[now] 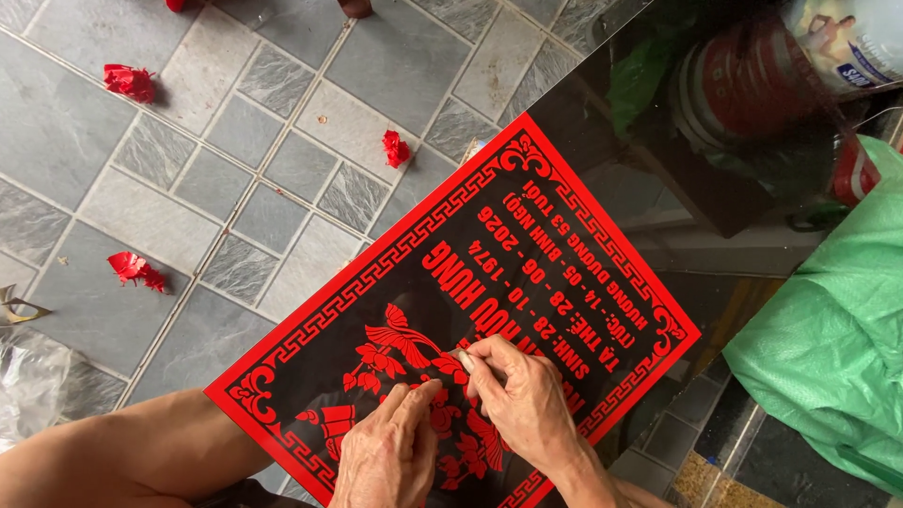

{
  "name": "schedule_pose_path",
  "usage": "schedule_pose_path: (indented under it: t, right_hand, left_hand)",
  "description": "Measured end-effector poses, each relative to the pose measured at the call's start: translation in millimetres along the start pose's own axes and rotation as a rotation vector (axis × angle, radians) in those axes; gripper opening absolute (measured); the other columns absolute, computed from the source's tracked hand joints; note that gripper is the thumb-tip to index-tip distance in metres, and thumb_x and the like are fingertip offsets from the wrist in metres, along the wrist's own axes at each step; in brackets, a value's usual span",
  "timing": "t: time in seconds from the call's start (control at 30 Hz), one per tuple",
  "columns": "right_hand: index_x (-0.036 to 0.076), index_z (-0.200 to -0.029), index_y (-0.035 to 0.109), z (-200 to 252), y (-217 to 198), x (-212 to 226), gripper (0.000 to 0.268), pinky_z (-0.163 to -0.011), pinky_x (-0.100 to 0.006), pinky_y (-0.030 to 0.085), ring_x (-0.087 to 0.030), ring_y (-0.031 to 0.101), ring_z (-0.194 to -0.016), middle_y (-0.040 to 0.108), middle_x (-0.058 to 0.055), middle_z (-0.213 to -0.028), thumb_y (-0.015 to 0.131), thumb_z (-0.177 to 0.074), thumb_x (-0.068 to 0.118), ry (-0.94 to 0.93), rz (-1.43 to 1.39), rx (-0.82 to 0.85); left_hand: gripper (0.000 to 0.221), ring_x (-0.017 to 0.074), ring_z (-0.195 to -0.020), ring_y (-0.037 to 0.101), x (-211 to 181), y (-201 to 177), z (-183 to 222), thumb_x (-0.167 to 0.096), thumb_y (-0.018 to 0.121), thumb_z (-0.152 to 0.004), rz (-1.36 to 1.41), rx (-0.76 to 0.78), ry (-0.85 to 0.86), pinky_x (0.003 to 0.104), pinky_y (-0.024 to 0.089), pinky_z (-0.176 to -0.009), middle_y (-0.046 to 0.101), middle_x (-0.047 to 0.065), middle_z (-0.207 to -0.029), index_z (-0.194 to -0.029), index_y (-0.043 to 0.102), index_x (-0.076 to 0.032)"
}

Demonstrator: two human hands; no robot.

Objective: Applying and aligning adhesive red decals onto a black memorial sign.

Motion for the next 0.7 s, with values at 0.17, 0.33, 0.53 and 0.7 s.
schedule_pose_path:
  t: [0.17,0.33,0.53,0.7]
  right_hand:
    - [0.006,-0.093,0.069,6.7,4.4,5.1,0.018,-0.040,-0.023,0.050,-0.008,0.064,-0.043,0.073,-0.002,-0.059,0.061,-0.098,0.021,0.068,-0.140,-0.016]
    - [0.003,-0.093,0.066,14.5,21.4,-4.2,0.023,-0.041,-0.023,0.051,-0.011,0.066,-0.045,0.074,-0.007,-0.060,0.059,-0.099,0.024,0.154,-0.344,-0.028]
    - [0.001,-0.093,0.066,15.0,25.8,-5.8,0.024,-0.040,-0.024,0.051,-0.012,0.067,-0.046,0.072,-0.009,-0.060,0.060,-0.099,0.023,0.167,-0.404,-0.074]
    - [0.001,-0.096,0.066,13.1,26.5,-8.0,0.023,-0.041,-0.024,0.052,-0.012,0.068,-0.047,0.073,-0.008,-0.062,0.057,-0.100,0.023,0.138,-0.400,-0.036]
  left_hand:
    - [0.052,0.0221,-0.070,0.073,0.5,-5.5,2.2,-0.001,0.069,-0.075,-0.013,-0.107,0.152,0.036,0.060,-0.058,0.066,0.006,-0.086,-0.126,0.068,-0.012]
    - [0.058,0.0251,-0.071,0.071,-3.1,-18.6,-8.7,-0.001,0.070,-0.074,-0.082,-0.067,0.096,0.038,0.059,-0.060,0.066,0.007,-0.094,-0.131,0.067,-0.013]
    - [0.067,0.0243,-0.087,0.069,-1.7,-14.7,-8.5,0.003,0.066,-0.072,-0.181,-0.086,0.235,0.038,0.059,-0.065,0.065,0.008,-0.097,-0.138,0.063,-0.010]
    - [0.067,0.0231,-0.083,0.066,-2.7,-12.0,-10.0,-0.002,0.068,-0.075,-0.228,-0.003,0.214,0.038,0.057,-0.065,0.063,0.006,-0.098,-0.141,0.061,-0.011]
Point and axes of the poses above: each hand's wrist, its own z-axis away from the middle knuckle, its own y-axis out of the palm, x = y × z, the point moved 4 cm from there along -z, towards the middle knuckle
